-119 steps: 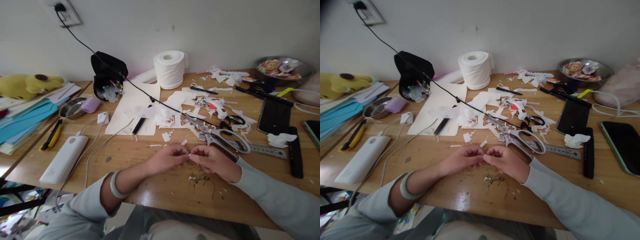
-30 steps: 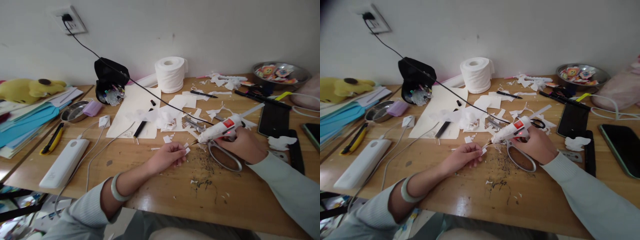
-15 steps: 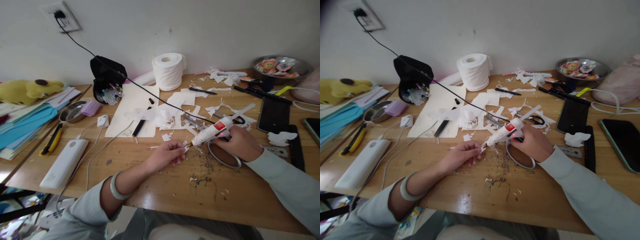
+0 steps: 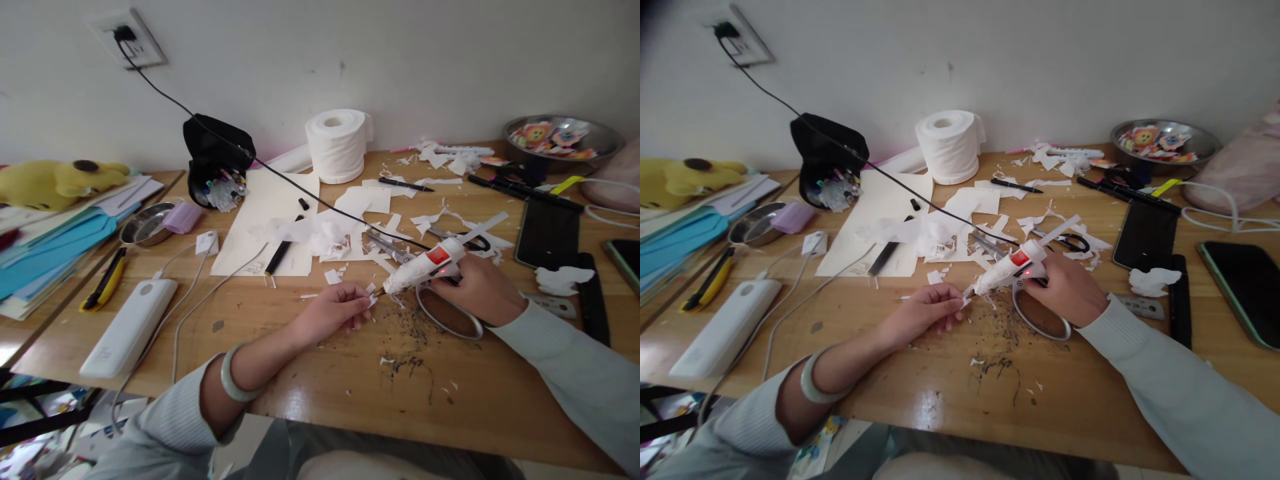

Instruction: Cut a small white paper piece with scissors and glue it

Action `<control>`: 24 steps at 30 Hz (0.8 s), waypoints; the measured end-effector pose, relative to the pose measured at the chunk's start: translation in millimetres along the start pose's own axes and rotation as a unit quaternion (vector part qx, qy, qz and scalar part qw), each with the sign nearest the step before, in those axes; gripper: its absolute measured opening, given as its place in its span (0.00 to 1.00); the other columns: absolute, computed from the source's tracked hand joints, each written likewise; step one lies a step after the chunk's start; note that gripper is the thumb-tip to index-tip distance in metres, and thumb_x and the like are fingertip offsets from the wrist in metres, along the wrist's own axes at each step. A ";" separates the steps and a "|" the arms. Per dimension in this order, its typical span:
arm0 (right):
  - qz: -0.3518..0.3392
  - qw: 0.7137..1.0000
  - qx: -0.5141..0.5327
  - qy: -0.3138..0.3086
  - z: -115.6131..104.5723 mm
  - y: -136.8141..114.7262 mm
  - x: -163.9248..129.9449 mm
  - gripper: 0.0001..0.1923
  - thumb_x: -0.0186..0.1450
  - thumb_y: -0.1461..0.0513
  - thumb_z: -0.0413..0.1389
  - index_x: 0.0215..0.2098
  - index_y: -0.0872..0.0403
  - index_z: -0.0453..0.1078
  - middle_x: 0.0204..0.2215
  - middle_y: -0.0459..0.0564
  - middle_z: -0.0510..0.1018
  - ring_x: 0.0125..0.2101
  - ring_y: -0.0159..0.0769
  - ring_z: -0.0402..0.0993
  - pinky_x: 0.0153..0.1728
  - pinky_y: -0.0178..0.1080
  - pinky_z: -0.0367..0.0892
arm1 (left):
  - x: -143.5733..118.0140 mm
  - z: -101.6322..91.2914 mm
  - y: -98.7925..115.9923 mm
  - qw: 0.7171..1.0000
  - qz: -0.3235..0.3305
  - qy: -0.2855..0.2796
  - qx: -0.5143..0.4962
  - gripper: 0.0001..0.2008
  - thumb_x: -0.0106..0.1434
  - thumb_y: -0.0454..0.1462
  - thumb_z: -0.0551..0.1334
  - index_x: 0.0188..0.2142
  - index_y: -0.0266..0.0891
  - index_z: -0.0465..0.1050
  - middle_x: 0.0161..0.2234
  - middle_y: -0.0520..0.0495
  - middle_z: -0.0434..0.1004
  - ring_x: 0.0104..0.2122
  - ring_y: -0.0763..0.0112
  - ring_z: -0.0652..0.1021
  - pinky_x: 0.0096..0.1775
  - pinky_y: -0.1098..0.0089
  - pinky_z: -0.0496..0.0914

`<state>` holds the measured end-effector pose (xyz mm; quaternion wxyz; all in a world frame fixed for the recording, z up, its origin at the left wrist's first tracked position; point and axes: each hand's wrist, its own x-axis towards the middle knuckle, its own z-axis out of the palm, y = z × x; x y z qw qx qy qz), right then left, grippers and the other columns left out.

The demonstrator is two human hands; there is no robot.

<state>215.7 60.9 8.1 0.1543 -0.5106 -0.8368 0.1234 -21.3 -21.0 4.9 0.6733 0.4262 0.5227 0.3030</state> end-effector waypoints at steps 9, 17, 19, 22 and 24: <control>-0.001 1.000 -0.006 -0.007 -1.5 -1.7 0.4 0.06 0.52 0.57 0.53 0.23 0.51 0.63 0.22 0.49 0.73 0.27 0.40 0.70 0.26 0.39 0.60 | -0.3 0.8 0.3 1.000 0.007 0.001 -0.021 0.12 0.55 0.44 0.62 0.28 0.36 0.65 0.24 0.54 0.70 0.19 0.83 0.67 0.22 0.78 0.60; 0.025 0.999 0.016 0.022 -2.1 -1.7 -1.2 0.11 0.49 0.57 0.55 0.30 0.51 0.65 0.22 0.49 0.74 0.25 0.41 0.71 0.25 0.38 0.60 | -1.8 1.0 2.0 0.999 0.000 0.019 -0.031 0.13 0.55 0.44 0.62 0.27 0.36 0.65 0.23 0.55 0.69 0.18 0.83 0.67 0.22 0.78 0.60; 0.057 0.998 0.018 0.033 -5.4 -4.5 1.0 0.15 0.50 0.55 0.55 0.34 0.52 0.65 0.23 0.49 0.74 0.25 0.40 0.70 0.25 0.38 0.61 | -2.1 1.1 2.4 0.999 -0.004 0.022 -0.033 0.13 0.54 0.44 0.62 0.28 0.36 0.65 0.24 0.54 0.69 0.18 0.83 0.68 0.22 0.77 0.60; 0.119 0.991 0.037 0.054 -11.1 -7.0 8.1 0.26 0.51 0.48 0.56 0.42 0.55 0.64 0.28 0.53 0.75 0.28 0.42 0.71 0.26 0.39 0.62 | -2.0 1.1 2.7 0.999 -0.006 0.017 -0.032 0.14 0.53 0.45 0.63 0.28 0.36 0.65 0.24 0.54 0.70 0.19 0.82 0.68 0.22 0.77 0.60; 0.145 0.985 0.063 0.064 -13.3 -5.1 14.0 0.31 0.52 0.45 0.55 0.46 0.56 0.64 0.33 0.55 0.76 0.32 0.44 0.72 0.29 0.40 0.64 | -1.8 1.1 2.8 0.999 -0.005 0.011 -0.030 0.15 0.53 0.46 0.63 0.28 0.36 0.66 0.24 0.54 0.70 0.19 0.82 0.67 0.22 0.77 0.60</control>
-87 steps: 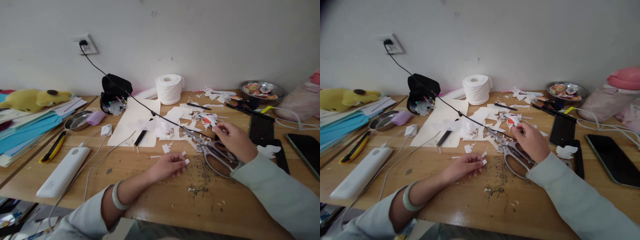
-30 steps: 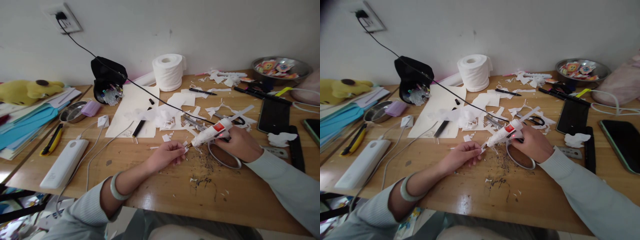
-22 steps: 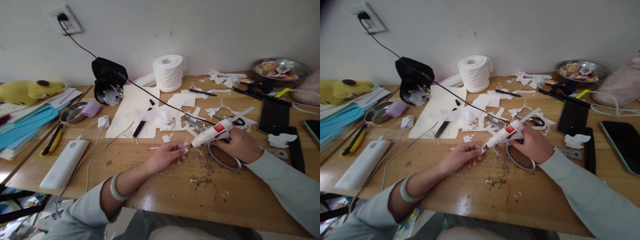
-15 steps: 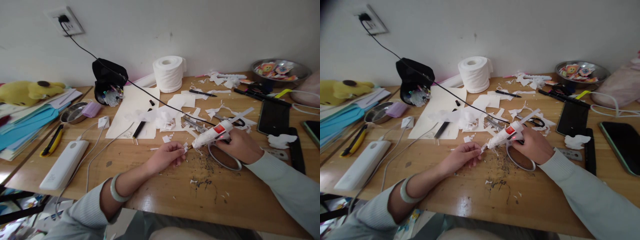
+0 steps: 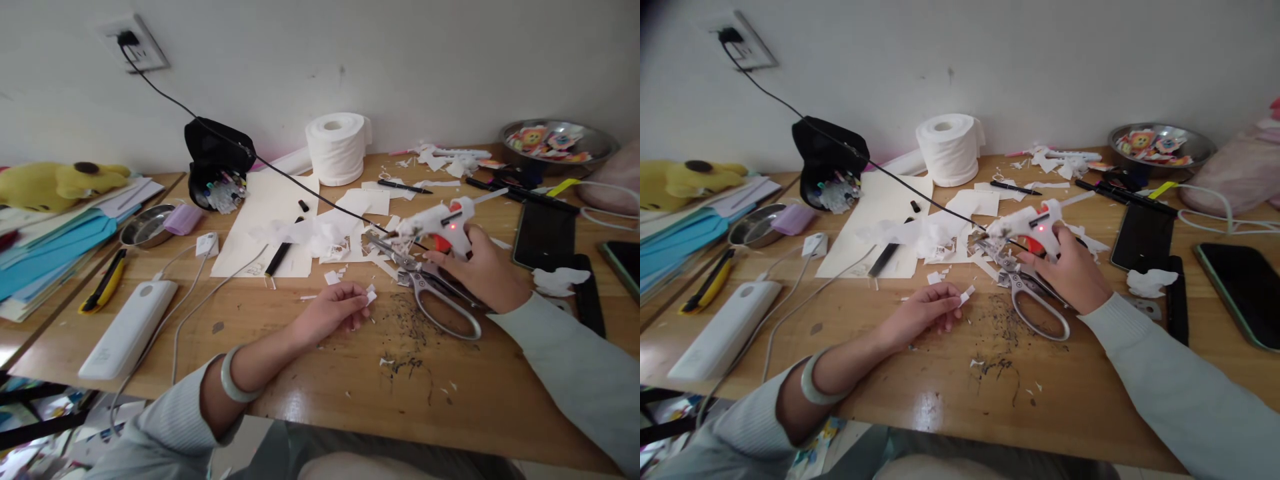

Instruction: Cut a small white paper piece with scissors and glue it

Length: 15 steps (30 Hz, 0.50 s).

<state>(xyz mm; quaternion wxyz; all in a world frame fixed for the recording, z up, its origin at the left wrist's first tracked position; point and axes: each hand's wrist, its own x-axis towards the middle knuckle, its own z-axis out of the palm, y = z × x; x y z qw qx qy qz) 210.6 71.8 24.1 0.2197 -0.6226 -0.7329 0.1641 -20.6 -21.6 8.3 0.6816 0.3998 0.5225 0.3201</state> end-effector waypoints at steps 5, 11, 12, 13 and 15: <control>0.022 0.999 0.043 0.003 4.4 14.0 14.0 0.29 0.58 0.50 0.50 0.54 0.55 0.61 0.47 0.58 0.73 0.42 0.46 0.71 0.41 0.47 0.65 | -0.1 0.9 -0.2 1.000 0.006 -0.011 0.009 0.15 0.53 0.47 0.63 0.28 0.36 0.65 0.23 0.54 0.69 0.18 0.83 0.67 0.22 0.77 0.59; -0.037 0.996 0.067 0.037 7.2 19.1 11.1 0.21 0.58 0.53 0.51 0.48 0.53 0.66 0.48 0.57 0.72 0.46 0.45 0.68 0.44 0.49 0.64 | 0.2 0.3 -3.6 0.999 0.012 -0.022 0.040 0.16 0.55 0.48 0.62 0.28 0.36 0.66 0.22 0.55 0.68 0.19 0.82 0.66 0.23 0.77 0.59; -0.065 0.993 0.074 0.064 6.1 14.4 6.0 0.18 0.58 0.54 0.51 0.45 0.52 0.67 0.47 0.56 0.72 0.46 0.45 0.68 0.45 0.48 0.64 | 0.3 0.0 -4.3 0.998 0.014 -0.026 0.048 0.16 0.55 0.48 0.62 0.28 0.36 0.66 0.21 0.55 0.67 0.19 0.81 0.66 0.23 0.77 0.59; -0.089 0.989 0.087 0.084 5.1 8.2 -0.8 0.15 0.59 0.54 0.51 0.41 0.51 0.68 0.46 0.56 0.72 0.46 0.44 0.67 0.45 0.48 0.64 | 0.3 -0.2 -4.9 0.998 0.015 -0.031 0.053 0.16 0.55 0.48 0.62 0.29 0.36 0.66 0.21 0.55 0.67 0.19 0.81 0.66 0.23 0.77 0.59; -0.088 0.982 0.163 0.042 5.3 -6.9 -18.0 0.11 0.59 0.54 0.51 0.34 0.51 0.69 0.36 0.52 0.74 0.37 0.39 0.70 0.38 0.43 0.66 | 0.1 -0.5 -5.5 0.998 0.016 -0.043 0.054 0.16 0.55 0.48 0.62 0.29 0.36 0.67 0.22 0.55 0.67 0.20 0.81 0.66 0.23 0.77 0.59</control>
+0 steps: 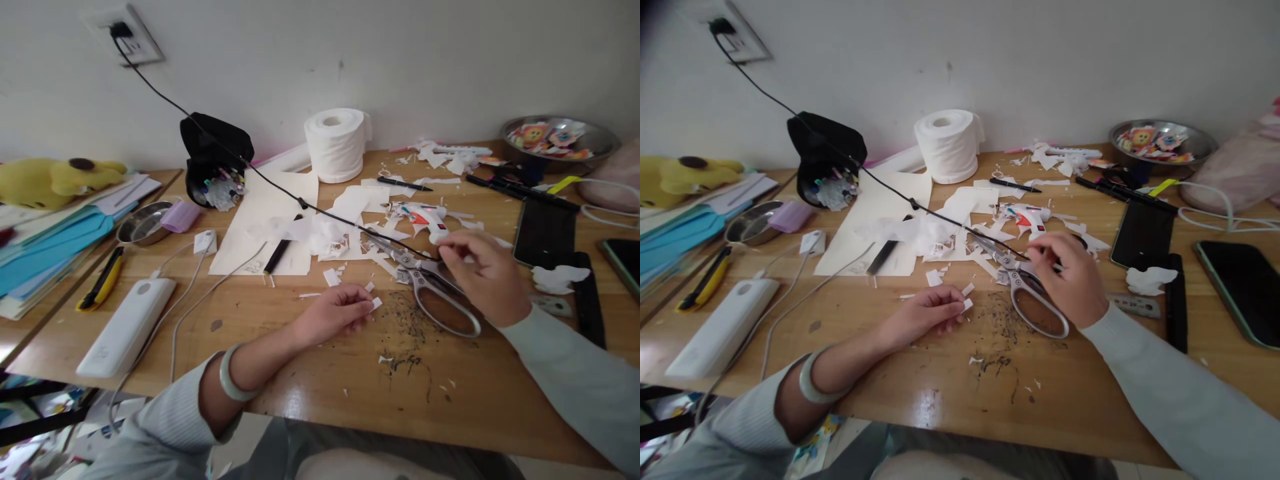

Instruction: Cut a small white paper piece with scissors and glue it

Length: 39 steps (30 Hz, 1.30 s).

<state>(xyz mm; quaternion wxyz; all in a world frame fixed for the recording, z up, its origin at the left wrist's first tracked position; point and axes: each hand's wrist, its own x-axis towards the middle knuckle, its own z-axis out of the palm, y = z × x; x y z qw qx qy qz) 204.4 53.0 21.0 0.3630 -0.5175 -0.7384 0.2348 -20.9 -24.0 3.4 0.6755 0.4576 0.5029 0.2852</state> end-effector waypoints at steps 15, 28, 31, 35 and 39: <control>0.255 0.840 0.309 -0.365 35.0 -21.7 -46.0 0.17 0.59 0.49 0.53 0.33 0.55 0.66 0.12 0.37 0.63 0.13 0.23 0.59 0.17 0.31 0.55 | -2.9 -0.6 2.4 0.998 0.017 -0.060 0.025 0.12 0.56 0.43 0.61 0.31 0.36 0.70 0.24 0.53 0.67 0.24 0.79 0.67 0.27 0.75 0.60; 0.242 0.842 0.289 -0.387 36.2 -22.1 -43.5 0.18 0.58 0.50 0.53 0.34 0.57 0.66 0.13 0.38 0.65 0.14 0.23 0.60 0.20 0.32 0.55 | -3.2 -1.8 2.3 0.995 0.008 -0.070 0.068 0.12 0.59 0.43 0.59 0.32 0.35 0.70 0.23 0.55 0.66 0.23 0.80 0.66 0.27 0.76 0.59; 0.241 0.841 0.286 -0.390 35.9 -22.5 -43.0 0.18 0.58 0.50 0.53 0.34 0.57 0.66 0.13 0.38 0.64 0.14 0.23 0.59 0.20 0.32 0.55 | -3.0 -1.8 2.1 0.995 0.008 -0.071 0.064 0.11 0.59 0.43 0.59 0.32 0.35 0.70 0.23 0.55 0.66 0.23 0.80 0.67 0.27 0.76 0.60; 0.243 0.840 0.289 -0.390 35.3 -22.8 -43.3 0.18 0.57 0.49 0.54 0.34 0.57 0.66 0.13 0.38 0.64 0.14 0.23 0.59 0.20 0.32 0.55 | -3.5 -0.9 3.7 0.995 0.002 -0.061 0.074 0.11 0.58 0.43 0.59 0.32 0.35 0.70 0.23 0.55 0.66 0.23 0.79 0.67 0.26 0.76 0.59; 0.238 0.843 0.283 -0.390 35.6 -22.9 -44.0 0.18 0.57 0.50 0.54 0.34 0.57 0.66 0.13 0.38 0.64 0.15 0.23 0.59 0.20 0.32 0.55 | -4.0 -0.3 4.3 0.995 0.003 -0.057 0.078 0.12 0.58 0.44 0.59 0.32 0.36 0.70 0.23 0.55 0.66 0.23 0.79 0.66 0.26 0.75 0.59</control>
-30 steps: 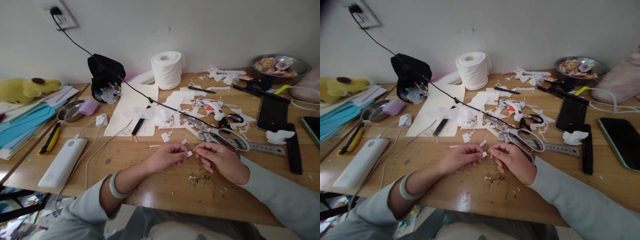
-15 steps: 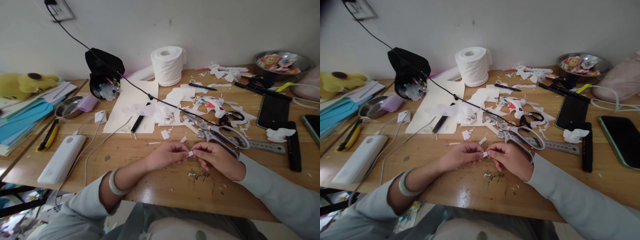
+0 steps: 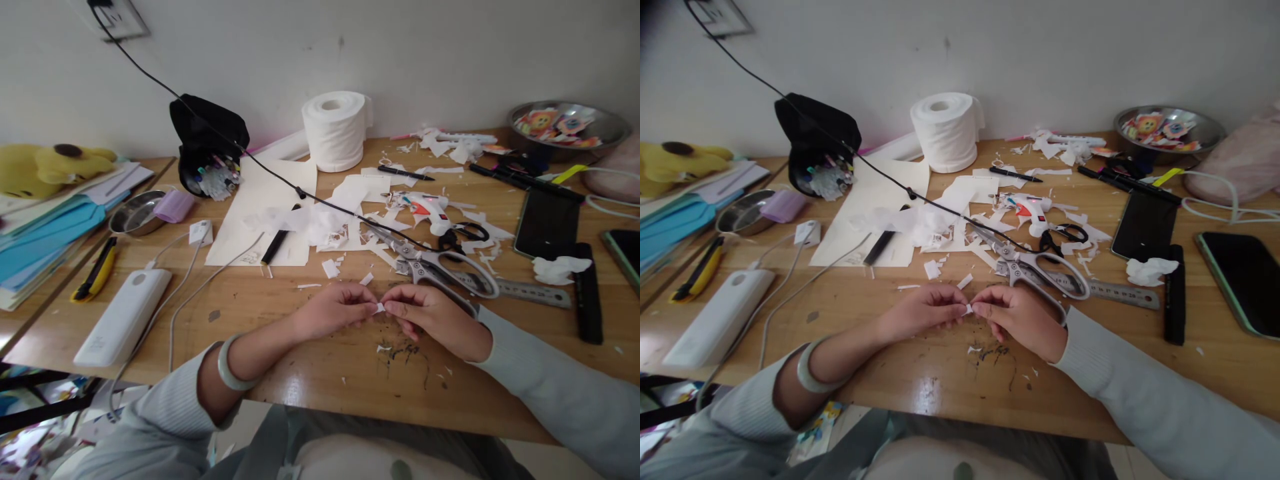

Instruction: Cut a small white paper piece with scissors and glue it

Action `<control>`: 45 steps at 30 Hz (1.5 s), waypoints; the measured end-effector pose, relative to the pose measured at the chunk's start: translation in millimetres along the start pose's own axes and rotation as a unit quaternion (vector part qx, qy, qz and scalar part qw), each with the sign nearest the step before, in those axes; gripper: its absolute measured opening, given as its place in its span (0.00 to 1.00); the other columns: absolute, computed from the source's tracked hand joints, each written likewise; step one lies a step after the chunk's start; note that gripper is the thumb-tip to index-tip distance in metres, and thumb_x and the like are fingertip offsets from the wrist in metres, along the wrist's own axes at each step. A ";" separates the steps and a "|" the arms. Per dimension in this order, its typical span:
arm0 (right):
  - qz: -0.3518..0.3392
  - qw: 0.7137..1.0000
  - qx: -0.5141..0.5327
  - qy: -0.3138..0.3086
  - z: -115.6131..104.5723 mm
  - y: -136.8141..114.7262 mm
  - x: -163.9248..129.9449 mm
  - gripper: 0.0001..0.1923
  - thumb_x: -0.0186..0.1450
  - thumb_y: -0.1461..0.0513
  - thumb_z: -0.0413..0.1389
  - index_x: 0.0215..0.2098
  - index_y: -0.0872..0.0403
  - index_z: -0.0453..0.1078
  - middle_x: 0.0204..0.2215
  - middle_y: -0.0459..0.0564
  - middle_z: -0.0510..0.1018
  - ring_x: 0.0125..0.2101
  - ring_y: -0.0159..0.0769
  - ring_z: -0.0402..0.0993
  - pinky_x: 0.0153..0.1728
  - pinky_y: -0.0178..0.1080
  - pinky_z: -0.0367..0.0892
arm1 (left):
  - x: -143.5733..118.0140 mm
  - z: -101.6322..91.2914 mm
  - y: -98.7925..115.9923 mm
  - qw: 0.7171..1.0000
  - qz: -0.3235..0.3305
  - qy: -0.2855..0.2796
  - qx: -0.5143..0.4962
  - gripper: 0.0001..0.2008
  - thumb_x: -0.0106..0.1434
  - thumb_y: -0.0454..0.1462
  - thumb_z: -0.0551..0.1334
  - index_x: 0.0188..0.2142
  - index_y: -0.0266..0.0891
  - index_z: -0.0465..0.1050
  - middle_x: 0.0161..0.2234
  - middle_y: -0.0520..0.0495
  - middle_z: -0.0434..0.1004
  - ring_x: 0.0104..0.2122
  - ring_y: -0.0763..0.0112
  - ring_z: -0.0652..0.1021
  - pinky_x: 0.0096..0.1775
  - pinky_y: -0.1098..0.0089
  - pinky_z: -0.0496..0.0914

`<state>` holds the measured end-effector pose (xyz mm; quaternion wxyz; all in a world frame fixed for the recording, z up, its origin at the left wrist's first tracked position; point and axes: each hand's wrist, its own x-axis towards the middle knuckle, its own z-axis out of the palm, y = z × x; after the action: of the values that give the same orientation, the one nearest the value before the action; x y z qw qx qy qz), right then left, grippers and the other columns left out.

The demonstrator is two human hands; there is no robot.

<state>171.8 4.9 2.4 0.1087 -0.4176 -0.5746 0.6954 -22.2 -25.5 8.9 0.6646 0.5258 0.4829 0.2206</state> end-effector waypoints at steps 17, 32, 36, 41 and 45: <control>0.001 1.000 -0.018 -0.003 0.7 -3.4 0.0 0.20 0.56 0.48 0.55 0.34 0.56 0.66 0.14 0.38 0.64 0.15 0.23 0.59 0.20 0.32 0.55 | -0.1 0.9 0.0 1.000 0.006 -0.001 0.011 0.10 0.58 0.42 0.58 0.32 0.36 0.70 0.23 0.54 0.67 0.23 0.79 0.67 0.27 0.75 0.60; -0.005 1.000 -0.027 -0.002 0.6 -5.5 -1.1 0.20 0.56 0.48 0.56 0.34 0.57 0.66 0.19 0.39 0.66 0.16 0.22 0.59 0.20 0.32 0.56 | 0.2 0.6 1.4 1.000 0.002 0.001 0.018 0.09 0.58 0.41 0.59 0.30 0.36 0.71 0.24 0.54 0.68 0.24 0.79 0.67 0.28 0.76 0.61; -0.005 1.000 -0.028 -0.004 0.8 -5.3 -0.7 0.19 0.56 0.48 0.55 0.33 0.57 0.65 0.19 0.39 0.65 0.17 0.22 0.59 0.20 0.32 0.56 | 0.1 0.9 2.5 1.000 0.008 0.001 0.013 0.08 0.58 0.39 0.59 0.30 0.36 0.71 0.23 0.55 0.68 0.23 0.80 0.66 0.27 0.77 0.60; -0.003 0.999 -0.034 -0.006 1.5 -7.5 -0.3 0.19 0.55 0.48 0.56 0.32 0.56 0.65 0.18 0.39 0.65 0.16 0.22 0.59 0.19 0.32 0.55 | -0.3 1.2 3.2 1.000 0.004 0.001 0.021 0.07 0.58 0.39 0.59 0.31 0.36 0.72 0.24 0.55 0.69 0.23 0.80 0.66 0.27 0.77 0.60; -0.002 0.999 -0.037 -0.007 2.0 -8.7 -0.6 0.18 0.55 0.49 0.56 0.31 0.56 0.64 0.17 0.38 0.64 0.16 0.22 0.59 0.19 0.31 0.55 | -0.8 1.1 3.5 1.000 0.004 0.001 0.024 0.07 0.58 0.38 0.59 0.31 0.36 0.73 0.23 0.55 0.69 0.23 0.80 0.65 0.28 0.77 0.60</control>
<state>167.9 5.8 10.4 0.0904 -0.4154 -0.6016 0.6762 -20.8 -25.4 12.4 0.6507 0.5430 0.4866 0.2122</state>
